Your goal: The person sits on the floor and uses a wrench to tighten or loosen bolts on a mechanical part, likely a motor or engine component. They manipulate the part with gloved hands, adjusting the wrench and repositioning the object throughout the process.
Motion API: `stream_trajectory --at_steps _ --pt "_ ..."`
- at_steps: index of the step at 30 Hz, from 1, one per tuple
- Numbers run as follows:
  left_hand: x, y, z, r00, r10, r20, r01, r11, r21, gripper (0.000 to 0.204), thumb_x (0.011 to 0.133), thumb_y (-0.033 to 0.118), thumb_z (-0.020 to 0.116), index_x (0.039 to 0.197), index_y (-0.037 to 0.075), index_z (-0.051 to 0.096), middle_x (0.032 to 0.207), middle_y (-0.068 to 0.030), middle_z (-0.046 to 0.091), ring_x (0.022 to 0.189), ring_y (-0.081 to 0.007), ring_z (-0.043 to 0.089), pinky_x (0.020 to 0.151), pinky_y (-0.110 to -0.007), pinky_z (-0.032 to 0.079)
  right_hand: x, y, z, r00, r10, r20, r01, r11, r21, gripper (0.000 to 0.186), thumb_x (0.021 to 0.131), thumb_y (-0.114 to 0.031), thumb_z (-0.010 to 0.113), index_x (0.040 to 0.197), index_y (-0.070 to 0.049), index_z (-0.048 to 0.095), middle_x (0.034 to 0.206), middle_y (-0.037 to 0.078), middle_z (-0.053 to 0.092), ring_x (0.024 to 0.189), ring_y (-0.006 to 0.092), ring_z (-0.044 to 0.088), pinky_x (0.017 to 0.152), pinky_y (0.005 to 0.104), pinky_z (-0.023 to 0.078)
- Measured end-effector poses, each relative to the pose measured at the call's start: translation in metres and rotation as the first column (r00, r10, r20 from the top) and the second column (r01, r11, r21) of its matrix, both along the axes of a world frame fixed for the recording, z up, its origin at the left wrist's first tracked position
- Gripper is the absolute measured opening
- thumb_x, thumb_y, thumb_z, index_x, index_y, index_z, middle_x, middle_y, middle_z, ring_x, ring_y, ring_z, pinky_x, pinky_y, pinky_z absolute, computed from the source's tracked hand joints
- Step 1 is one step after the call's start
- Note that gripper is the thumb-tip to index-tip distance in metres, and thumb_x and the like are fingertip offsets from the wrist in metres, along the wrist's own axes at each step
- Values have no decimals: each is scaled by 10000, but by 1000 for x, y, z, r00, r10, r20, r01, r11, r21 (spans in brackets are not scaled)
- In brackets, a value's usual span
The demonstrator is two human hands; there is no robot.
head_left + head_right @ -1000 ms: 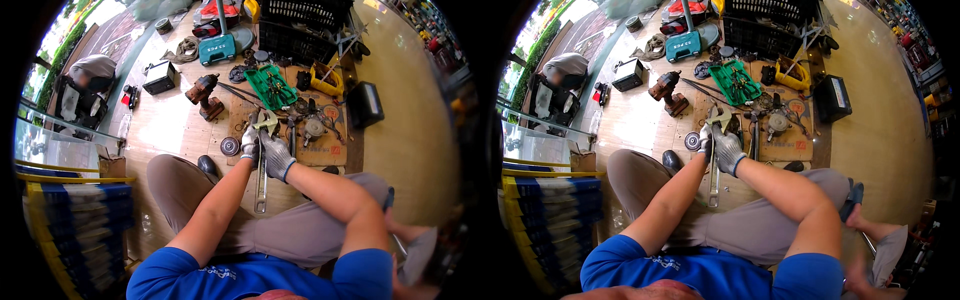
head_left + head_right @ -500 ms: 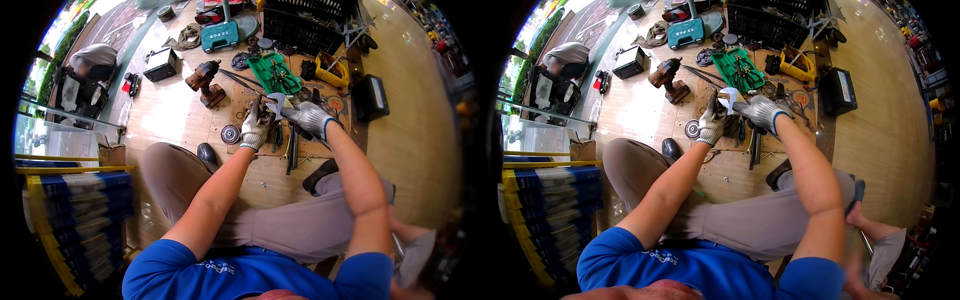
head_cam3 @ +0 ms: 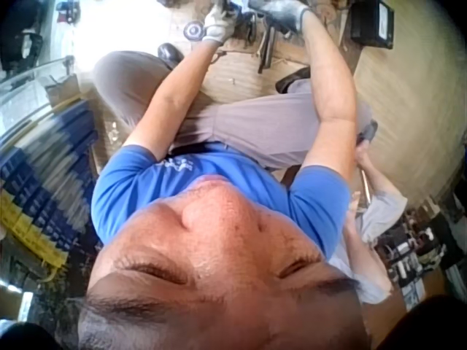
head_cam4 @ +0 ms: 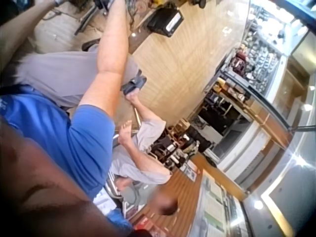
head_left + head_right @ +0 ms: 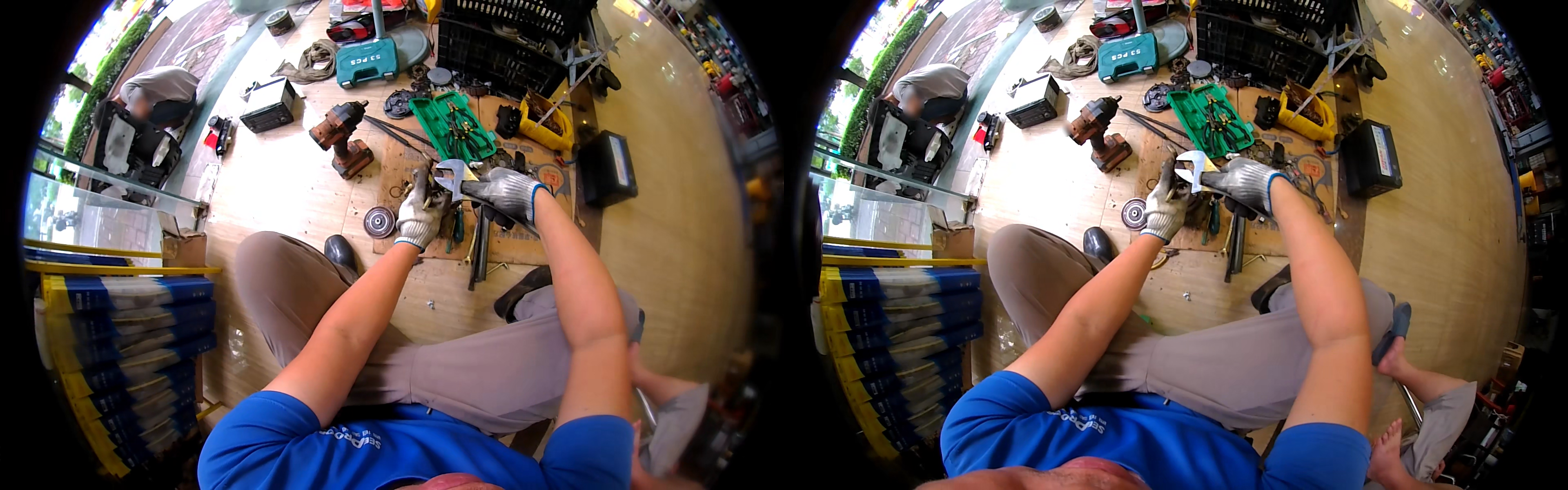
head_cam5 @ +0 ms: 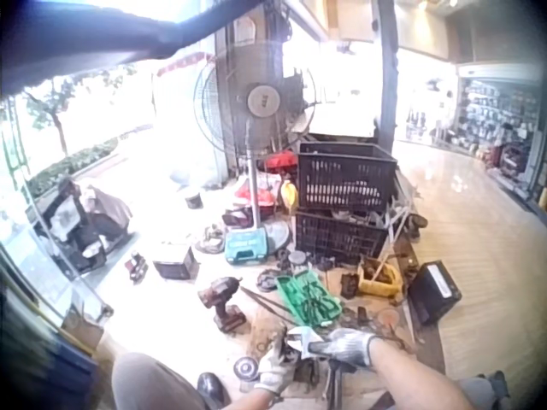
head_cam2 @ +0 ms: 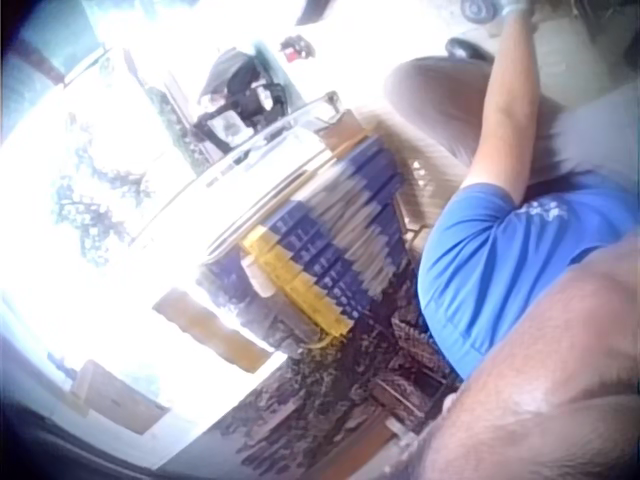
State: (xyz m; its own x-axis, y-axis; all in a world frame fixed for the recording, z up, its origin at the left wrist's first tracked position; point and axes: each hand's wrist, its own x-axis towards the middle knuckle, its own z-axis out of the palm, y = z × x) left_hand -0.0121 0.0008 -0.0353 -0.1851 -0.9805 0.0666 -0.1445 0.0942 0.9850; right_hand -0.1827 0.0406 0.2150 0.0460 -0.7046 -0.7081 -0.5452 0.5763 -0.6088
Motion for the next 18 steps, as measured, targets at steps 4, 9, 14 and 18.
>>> stream_trajectory --at_steps 4,9,14,18 --pt "-1 -1 2 994 -5 -113 19 992 128 730 883 65 678 1529 101 339 1180 -162 681 989 -217 678 851 -315 545 -4 -4 -5 1000 17 2 -17 1000 13 455 967 -463 602 819 -35 646 613 42 577 458 125 514 394 286 407" --pt "-6 19 52 989 -55 139 61 997 -41 699 902 65 636 1531 92 334 1222 -175 669 1036 -246 674 874 -328 536 -15 2 -19 1000 5 22 -5 1000 22 485 962 -488 590 876 -14 648 651 76 611 493 159 570 409 311 443" --pt "5 11 47 962 -20 273 46 995 -88 682 900 78 624 1519 62 339 1280 -216 641 1115 -321 659 920 -367 523 4 4 -24 997 -13 78 12 1000 10 455 982 -462 573 900 -17 620 668 81 616 481 160 573 397 317 454" --pt "5 14 59 984 -30 176 52 992 -119 679 895 95 633 1511 58 350 1298 -231 626 1143 -345 649 933 -382 520 2 8 -25 998 -49 38 49 999 12 479 982 -486 571 862 -23 598 656 75 603 463 146 556 382 303 440"
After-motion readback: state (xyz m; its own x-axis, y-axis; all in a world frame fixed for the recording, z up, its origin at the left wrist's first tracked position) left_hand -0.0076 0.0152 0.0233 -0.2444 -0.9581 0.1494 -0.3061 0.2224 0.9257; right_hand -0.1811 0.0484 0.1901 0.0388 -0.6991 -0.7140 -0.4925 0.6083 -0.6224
